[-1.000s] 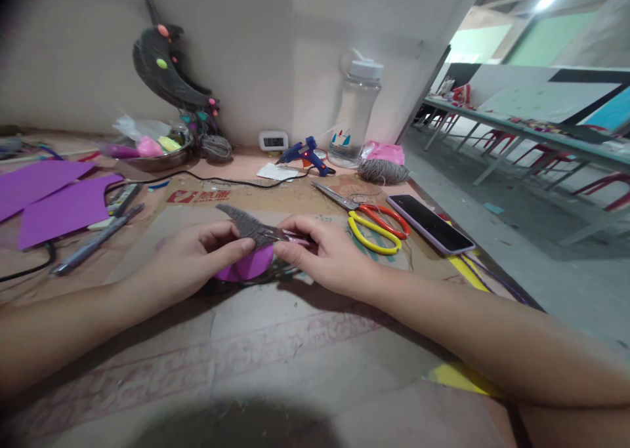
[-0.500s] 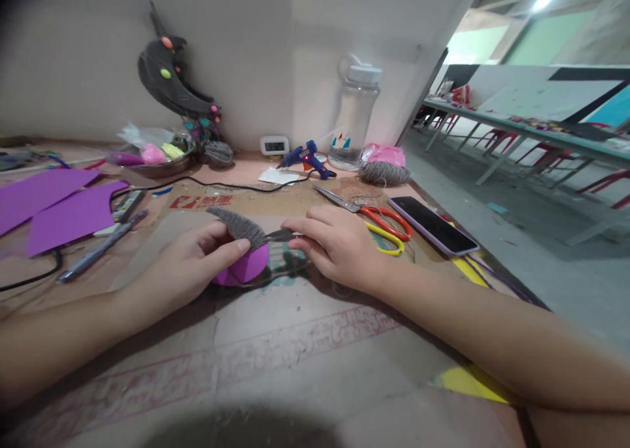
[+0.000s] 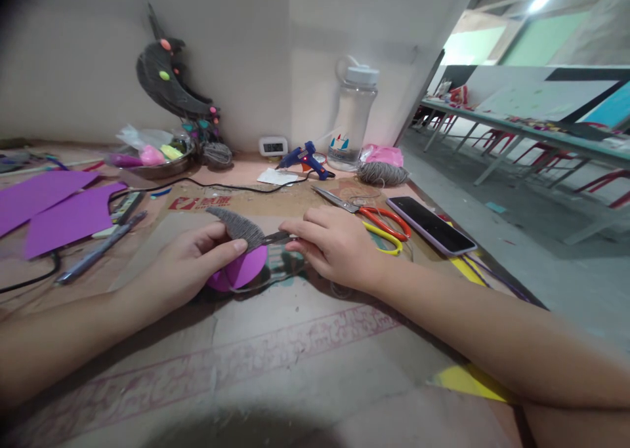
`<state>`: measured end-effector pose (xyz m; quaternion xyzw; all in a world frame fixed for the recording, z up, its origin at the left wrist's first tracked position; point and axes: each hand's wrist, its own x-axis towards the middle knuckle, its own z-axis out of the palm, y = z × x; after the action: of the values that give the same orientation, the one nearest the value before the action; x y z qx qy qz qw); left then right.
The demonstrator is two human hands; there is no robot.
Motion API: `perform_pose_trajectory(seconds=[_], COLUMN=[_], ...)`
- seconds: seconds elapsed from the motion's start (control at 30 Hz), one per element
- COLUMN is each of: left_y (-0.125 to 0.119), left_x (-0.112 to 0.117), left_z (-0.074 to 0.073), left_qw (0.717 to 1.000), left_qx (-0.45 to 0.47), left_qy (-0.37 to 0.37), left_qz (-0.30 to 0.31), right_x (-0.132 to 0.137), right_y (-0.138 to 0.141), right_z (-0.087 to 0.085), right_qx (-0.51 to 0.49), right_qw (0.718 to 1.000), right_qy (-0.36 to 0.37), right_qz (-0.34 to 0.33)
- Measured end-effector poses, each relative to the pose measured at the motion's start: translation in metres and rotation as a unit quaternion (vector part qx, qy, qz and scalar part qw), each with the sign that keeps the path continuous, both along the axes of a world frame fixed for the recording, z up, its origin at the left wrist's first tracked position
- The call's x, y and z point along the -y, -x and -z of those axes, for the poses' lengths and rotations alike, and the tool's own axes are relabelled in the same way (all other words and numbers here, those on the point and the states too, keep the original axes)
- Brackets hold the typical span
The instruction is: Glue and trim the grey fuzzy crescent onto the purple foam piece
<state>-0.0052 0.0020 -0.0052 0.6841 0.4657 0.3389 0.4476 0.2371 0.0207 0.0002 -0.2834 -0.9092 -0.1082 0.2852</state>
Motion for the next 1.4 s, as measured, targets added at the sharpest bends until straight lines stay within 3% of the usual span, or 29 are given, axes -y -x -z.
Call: perform_pose_trajectory(seconds=[0.27, 0.8, 1.03, 1.4], left_y=[0.0007, -0.0031, -0.0033, -0.0024], left_x=[-0.0001, 0.0014, -0.0008, -0.0031], left_z=[-0.0012, -0.0066, -0.0043, -0.0004], left_qw=[0.999, 0.997, 0.996, 0.999], left_qx=[0.034, 0.048, 0.072, 0.037], left_qy=[0.027, 0.051, 0.043, 0.02], left_qz=[0.024, 0.018, 0.024, -0.004], right_x=[-0.002, -0.0028, -0.0017, -0.0049], right_y=[-0.0011, -0.0012, 0.0001, 0.0001], right_z=[-0.001, 0.001, 0.0029, 0.0059], right_qx=[-0.028, -0.044, -0.126, -0.077], right_qw=[0.993, 0.995, 0.985, 0.992], right_qy=[0.114, 0.086, 0.121, 0.096], right_qz=[-0.034, -0.035, 0.007, -0.025])
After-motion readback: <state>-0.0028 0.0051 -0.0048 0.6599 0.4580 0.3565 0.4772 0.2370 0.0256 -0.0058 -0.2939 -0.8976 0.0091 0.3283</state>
